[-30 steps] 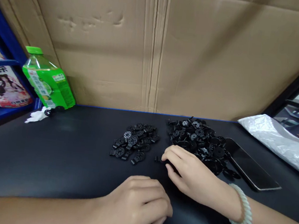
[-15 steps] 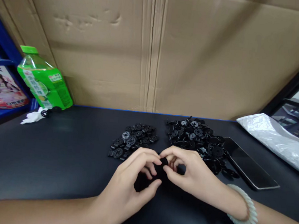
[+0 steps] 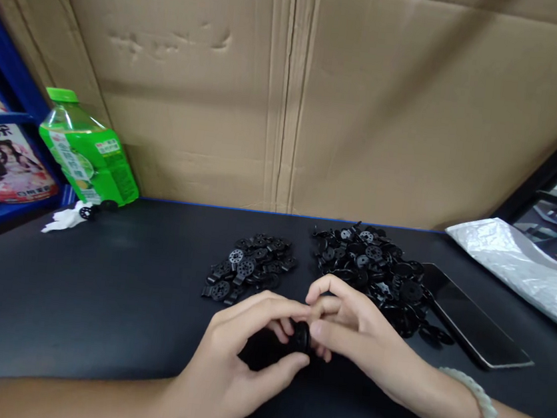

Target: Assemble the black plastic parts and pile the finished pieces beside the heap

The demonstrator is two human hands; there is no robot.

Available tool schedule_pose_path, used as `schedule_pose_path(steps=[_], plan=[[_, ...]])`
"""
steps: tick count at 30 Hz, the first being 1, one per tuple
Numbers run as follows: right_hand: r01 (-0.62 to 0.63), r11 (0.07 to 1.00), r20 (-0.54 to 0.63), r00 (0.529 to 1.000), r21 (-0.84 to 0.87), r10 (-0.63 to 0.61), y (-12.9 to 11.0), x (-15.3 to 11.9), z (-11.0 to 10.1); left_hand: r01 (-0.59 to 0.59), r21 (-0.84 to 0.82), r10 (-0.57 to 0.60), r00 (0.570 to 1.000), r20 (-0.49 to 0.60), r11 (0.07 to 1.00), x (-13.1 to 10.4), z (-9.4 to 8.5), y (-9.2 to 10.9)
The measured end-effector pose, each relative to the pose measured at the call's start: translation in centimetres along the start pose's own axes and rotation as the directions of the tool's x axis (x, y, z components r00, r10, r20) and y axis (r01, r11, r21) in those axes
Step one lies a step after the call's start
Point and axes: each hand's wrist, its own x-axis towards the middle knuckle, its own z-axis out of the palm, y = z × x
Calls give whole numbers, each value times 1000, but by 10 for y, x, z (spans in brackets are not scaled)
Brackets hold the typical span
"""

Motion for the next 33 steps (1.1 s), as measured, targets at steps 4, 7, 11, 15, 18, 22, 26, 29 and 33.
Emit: schedule_pose_path(steps=[4, 7, 11, 15, 18, 22, 26, 29, 33], plan=[[-93, 973, 243, 969, 212, 40, 2, 1, 0, -20, -62, 22, 999, 35, 998, 1, -1, 1], [-161, 962, 376, 924, 221, 68, 1, 0, 3, -8, -61, 11, 999, 42, 998, 1, -2, 1], [-175, 972, 382, 918, 158, 103, -4, 1, 3, -12, -75, 17, 998, 68, 997, 2, -2, 2], [-191, 973, 419, 900, 132, 120, -6, 0, 1, -5, -114, 15, 996, 85, 993, 3, -3, 3], [-198, 970, 447, 887, 142, 116, -4, -2, 1, -14, -129, 25, 996, 80, 992, 4, -2, 3], [-210, 958, 469, 878, 194, 97, 0, -2, 3, -20, -132, 31, 997, 77, 991, 5, 0, 2], [-261, 925, 445, 888, 276, 117, 2, -2, 6, -39, -126, 44, 998, 36, 991, 4, 3, 3], [-296, 896, 418, 897, 331, 141, 2, -1, 10, -40, -108, 41, 999, 6, 993, 2, 5, 3], [-312, 869, 365, 916, 385, 167, 3, -1, 17, -53, -71, 53, 999, -6, 996, 1, 6, 2]])
